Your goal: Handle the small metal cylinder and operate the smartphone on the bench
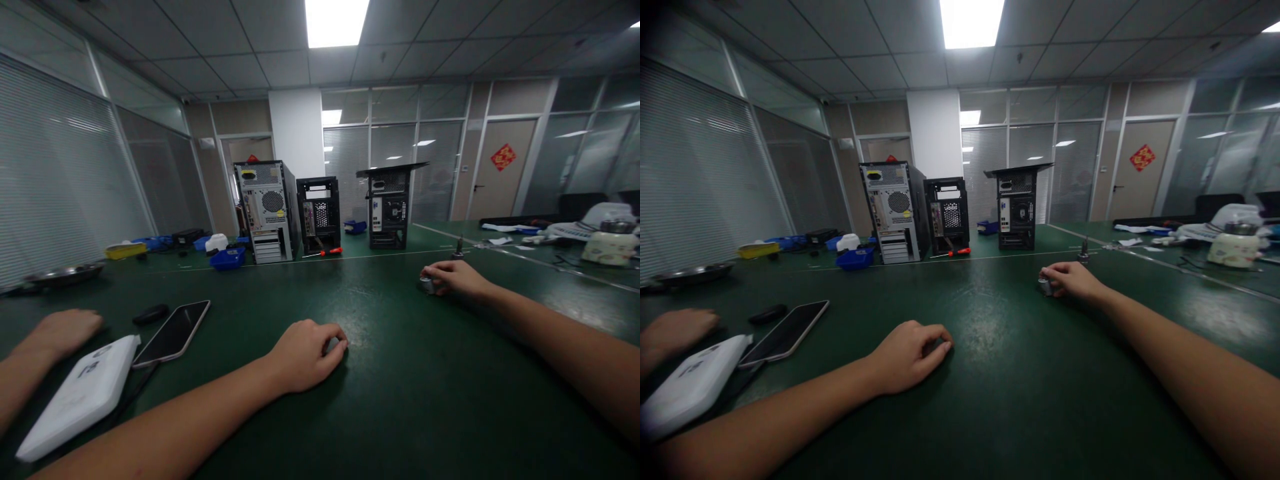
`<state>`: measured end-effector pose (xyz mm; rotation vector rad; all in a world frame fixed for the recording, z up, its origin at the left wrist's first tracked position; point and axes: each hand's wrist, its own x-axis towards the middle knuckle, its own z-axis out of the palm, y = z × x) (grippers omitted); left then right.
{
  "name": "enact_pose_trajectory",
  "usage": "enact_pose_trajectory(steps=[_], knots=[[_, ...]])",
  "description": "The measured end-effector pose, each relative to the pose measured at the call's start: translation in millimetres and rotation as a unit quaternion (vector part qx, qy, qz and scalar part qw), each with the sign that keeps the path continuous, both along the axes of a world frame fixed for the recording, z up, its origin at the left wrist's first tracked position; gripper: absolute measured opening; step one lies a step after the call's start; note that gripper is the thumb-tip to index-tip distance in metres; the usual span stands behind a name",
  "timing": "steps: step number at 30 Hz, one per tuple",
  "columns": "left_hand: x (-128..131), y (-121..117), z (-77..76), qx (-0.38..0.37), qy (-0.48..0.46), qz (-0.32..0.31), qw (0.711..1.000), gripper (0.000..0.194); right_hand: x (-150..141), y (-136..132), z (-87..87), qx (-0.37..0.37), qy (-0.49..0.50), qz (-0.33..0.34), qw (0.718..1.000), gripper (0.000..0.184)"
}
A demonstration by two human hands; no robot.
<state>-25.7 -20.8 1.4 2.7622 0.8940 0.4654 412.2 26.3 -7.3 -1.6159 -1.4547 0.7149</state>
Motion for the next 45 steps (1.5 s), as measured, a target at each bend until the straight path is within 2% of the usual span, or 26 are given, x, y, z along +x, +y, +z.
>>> enact_pose_trajectory(steps=[12,18,35,45], knots=[[-0.5,-1.4,0.2,0.007,0.001,0.001,1.0,0.028,0.4,0.2,-1.1,0.006,0.024,-0.006,1.0,0.042],[-0.5,0.3,-1.0,0.005,0.003,-0.006,1.0,0.029,3.5,3.8,-1.1,0.013,-0.019,-0.024,0.999,0.046],[0.1,1.1,-1.4,0.014,0.004,-0.004,1.0,0.03,-3.7,-3.3,3.8,0.014,-0.021,0.014,1.0,0.042],[-0.7,-1.5,2.3,-0.004,0.01,-0.006,1.0,0.032,-9.1,-7.2,6.8,0.012,-0.059,0.023,0.998,0.038]])
